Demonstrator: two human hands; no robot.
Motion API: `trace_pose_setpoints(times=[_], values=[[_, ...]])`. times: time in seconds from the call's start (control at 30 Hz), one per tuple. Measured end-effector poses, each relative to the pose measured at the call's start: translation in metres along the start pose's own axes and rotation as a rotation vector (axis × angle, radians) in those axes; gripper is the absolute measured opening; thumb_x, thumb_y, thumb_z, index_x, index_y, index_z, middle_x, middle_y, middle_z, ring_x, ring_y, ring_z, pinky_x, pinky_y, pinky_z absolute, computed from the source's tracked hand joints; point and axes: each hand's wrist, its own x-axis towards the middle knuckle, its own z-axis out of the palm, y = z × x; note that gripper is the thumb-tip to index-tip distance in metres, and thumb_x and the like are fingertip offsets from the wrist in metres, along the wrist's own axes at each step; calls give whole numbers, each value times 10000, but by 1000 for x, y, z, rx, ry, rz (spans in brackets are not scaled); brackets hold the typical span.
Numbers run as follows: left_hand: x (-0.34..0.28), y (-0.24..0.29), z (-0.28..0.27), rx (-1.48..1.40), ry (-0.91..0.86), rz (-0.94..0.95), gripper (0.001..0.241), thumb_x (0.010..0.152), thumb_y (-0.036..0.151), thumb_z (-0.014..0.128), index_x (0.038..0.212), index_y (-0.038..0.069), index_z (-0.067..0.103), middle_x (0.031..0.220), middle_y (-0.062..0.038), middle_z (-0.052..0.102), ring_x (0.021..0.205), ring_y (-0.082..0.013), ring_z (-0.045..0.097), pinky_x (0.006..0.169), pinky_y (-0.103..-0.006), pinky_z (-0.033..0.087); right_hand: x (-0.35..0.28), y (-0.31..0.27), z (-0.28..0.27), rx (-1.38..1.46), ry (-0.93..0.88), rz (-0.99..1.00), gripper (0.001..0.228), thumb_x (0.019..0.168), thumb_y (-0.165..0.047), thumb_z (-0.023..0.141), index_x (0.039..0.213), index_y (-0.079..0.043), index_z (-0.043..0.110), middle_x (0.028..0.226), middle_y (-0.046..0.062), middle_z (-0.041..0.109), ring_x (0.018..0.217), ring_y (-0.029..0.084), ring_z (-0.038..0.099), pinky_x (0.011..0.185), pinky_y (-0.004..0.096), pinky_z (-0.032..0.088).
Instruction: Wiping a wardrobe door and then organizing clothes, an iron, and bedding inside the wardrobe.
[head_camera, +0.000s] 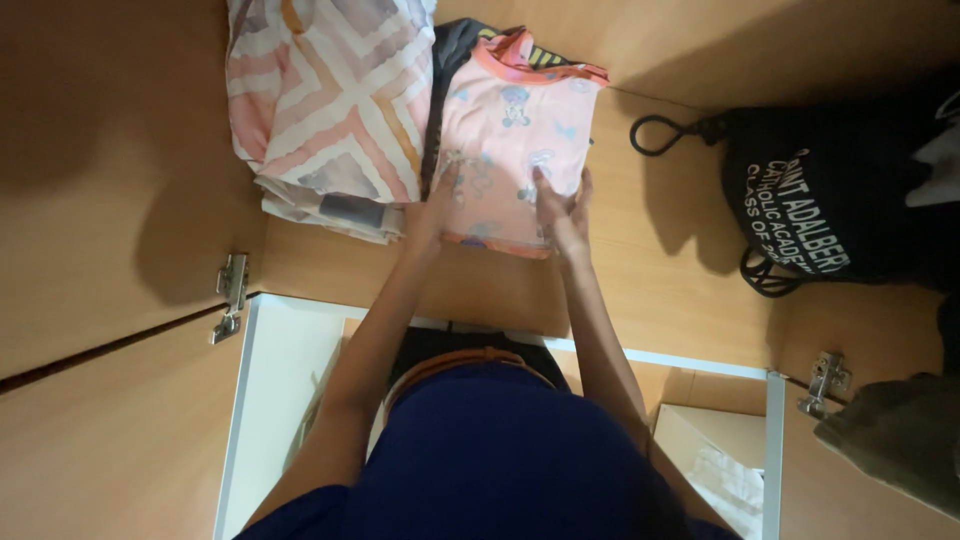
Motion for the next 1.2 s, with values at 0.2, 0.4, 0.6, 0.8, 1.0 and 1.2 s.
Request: trace_pose_setpoints(times=[0.2, 0.4, 0.6, 0.8, 1.0, 1.2], values=[[-12, -10, -4, 183, 52, -471, 555, 1012, 163, 683, 1504, -58, 555, 1163, -333, 633, 972, -270, 517, 836, -371, 435, -22, 6, 27, -291, 25, -497, 806, 973, -191, 713, 1598, 12, 247, 1482, 243, 521, 1306, 284, 557, 1042, 403, 516], [-9, -28, -24, 17, 66, -75, 725, 965, 192, 702, 1539, 33, 289, 1394, -139, 577, 1224, -205, 568, 1017, -335, 474, 8, 50, 13, -302, -78, -524, 831, 1054, -147, 703, 1623, 46, 130, 1613, 296, 322, 1483, 346, 347, 1180, 434, 351], [-32, 27, -53, 916, -258, 123, 552, 964, 309, 738, 1339, -67, 591, 1322, -320, 604, 1207, -455, 565, 1010, -481, 464, -6, 20, 13, -693, 258, -795, 918, 904, -228, 783, 1582, 18, 215, 1551, 403, 224, 1398, 526, 350, 1099, 519, 407], [18, 99, -11, 1150, -244, 190, 340, 1019, 308, 627, 1236, 50, 673, 1229, -242, 663, 1132, -432, 621, 991, -555, 472, -14, -38, 47, -875, 238, -977, 791, 1020, -266, 743, 1648, -86, 297, 1657, 296, 248, 1534, 513, 297, 1248, 610, 309], [92, 59, 25, 1491, -282, 669, 652, 958, 373, 601, 1563, 151, 500, 1593, -239, 374, 1434, -528, 227, 1066, -770, 101, 16, -31, 91, -1334, 290, -952, 721, 990, -468, 603, 1594, -160, 360, 1660, 190, 256, 1522, 494, 203, 1179, 716, 161], [89, -23, 17, 1337, -613, 547, 527, 1046, 387, 547, 1535, 203, 486, 1614, -183, 415, 1502, -437, 316, 1245, -632, 148, 22, -5, 89, -1216, 200, -777, 672, 1043, -434, 545, 1607, -123, 355, 1668, 250, 229, 1515, 524, 181, 1172, 708, 91]])
